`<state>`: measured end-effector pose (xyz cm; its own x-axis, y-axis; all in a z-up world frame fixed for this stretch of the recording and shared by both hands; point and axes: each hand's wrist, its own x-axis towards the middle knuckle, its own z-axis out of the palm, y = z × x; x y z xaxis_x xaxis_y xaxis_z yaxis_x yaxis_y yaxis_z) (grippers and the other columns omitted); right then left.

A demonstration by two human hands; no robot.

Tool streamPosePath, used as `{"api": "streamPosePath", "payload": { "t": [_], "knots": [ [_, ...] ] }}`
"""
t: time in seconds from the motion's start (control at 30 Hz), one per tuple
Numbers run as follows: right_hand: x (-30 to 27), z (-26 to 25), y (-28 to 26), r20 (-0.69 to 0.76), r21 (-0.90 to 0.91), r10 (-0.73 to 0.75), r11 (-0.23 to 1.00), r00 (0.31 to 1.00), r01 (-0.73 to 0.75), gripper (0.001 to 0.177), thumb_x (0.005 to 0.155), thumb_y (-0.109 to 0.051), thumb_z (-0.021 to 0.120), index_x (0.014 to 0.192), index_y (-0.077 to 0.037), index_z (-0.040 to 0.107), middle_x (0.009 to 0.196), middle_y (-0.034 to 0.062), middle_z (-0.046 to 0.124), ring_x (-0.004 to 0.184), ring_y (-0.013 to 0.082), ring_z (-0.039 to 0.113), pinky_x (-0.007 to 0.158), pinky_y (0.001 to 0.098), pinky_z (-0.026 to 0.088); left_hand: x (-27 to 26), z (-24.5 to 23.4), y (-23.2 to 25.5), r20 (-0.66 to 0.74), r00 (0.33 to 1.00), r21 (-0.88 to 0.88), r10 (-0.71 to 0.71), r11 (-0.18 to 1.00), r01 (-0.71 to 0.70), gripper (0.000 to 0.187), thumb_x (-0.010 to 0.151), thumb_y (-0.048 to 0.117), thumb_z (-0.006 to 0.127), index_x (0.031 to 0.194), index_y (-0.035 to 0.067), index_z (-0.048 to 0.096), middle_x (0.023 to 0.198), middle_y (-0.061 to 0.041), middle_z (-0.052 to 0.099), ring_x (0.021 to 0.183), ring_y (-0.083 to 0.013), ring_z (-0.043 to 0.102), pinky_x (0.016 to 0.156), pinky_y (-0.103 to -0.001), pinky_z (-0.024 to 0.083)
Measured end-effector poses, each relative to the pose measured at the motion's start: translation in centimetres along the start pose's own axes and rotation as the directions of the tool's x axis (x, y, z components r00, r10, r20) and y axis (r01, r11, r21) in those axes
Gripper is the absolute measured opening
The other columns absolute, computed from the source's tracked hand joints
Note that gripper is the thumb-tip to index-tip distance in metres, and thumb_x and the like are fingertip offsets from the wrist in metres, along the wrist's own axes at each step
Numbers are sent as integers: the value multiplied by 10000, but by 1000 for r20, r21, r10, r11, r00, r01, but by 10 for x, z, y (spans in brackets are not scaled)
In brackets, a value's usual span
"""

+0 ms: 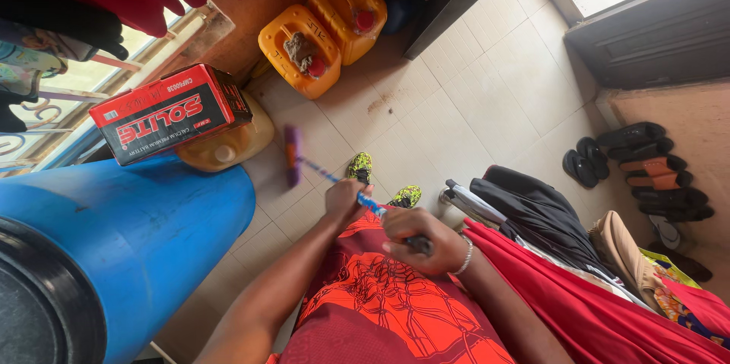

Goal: The person sweeps the tiled floor of a hallway and landing area using a broom, pushing dust and debris toward an open doorway.

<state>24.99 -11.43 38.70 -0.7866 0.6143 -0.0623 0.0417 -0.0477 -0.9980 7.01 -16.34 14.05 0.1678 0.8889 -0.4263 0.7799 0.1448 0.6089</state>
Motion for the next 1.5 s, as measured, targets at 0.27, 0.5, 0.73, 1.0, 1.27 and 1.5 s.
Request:
{"api": "streamPosePath", "payload": {
  "t": [0.27, 0.5, 0.73, 1.0, 1.27, 1.5],
  "knots": [
    [2, -9, -35, 54, -372, -51, 926, 997, 67, 404, 911, -115, 712, 661, -51, 401, 634, 95, 391, 639, 307, 443, 700, 424, 407, 60, -6, 80, -114, 950, -171, 290, 937, -306, 430, 916, 398, 665, 654, 60, 631, 838, -137, 666, 859, -366, 672, 713, -497, 538],
    [-19, -28, -82, 189, -92, -171, 977, 967, 191, 473, 965, -225, 748, 673, -73, 409, 638, 67, 399, 634, 310, 448, 675, 439, 348, 15, -49, 117, -218, 896, -75, 387, 909, -410, 461, 932, 371, 667, 591, 64, 629, 645, -145, 612, 700, -354, 648, 673, -503, 502],
    [-20, -37, -26, 73, 89, -130, 988, 989, 124, 386, 974, -192, 740, 727, -27, 493, 705, 95, 500, 738, 279, 530, 776, 433, 465, -30, -32, 44, -277, 936, -129, 219, 956, -262, 286, 896, 349, 616, 775, 171, 804, 667, -133, 683, 656, -356, 662, 618, -500, 508],
    [4, -63, 65, 159, 65, 64, 995, 985, -75, 156, 886, 19, 661, 783, 34, 545, 824, 126, 607, 803, 262, 571, 780, 388, 483, 10, 29, -15, -59, 978, -46, -200, 979, 198, 456, 945, 436, 638, 675, 73, 692, 716, -195, 672, 753, -429, 675, 677, -546, 527],
    [-53, -159, 20, -110, -168, 84, 980, 990, -102, 113, 789, 82, 664, 771, 47, 558, 774, 136, 582, 733, 274, 565, 758, 397, 502, 151, 113, 74, -417, 849, -151, 326, 896, -418, 203, 750, 222, 806, 786, 71, 676, 743, -206, 652, 757, -450, 620, 645, -529, 496],
    [-102, -222, -7, -294, -361, -18, 928, 956, -93, 158, 760, 73, 674, 745, 8, 531, 736, 115, 549, 726, 300, 562, 772, 414, 500, 243, 131, 221, 86, 950, -137, 300, 948, -287, 430, 960, 396, 676, 666, 83, 654, 785, -175, 644, 810, -403, 660, 695, -528, 520]
  ]
}}
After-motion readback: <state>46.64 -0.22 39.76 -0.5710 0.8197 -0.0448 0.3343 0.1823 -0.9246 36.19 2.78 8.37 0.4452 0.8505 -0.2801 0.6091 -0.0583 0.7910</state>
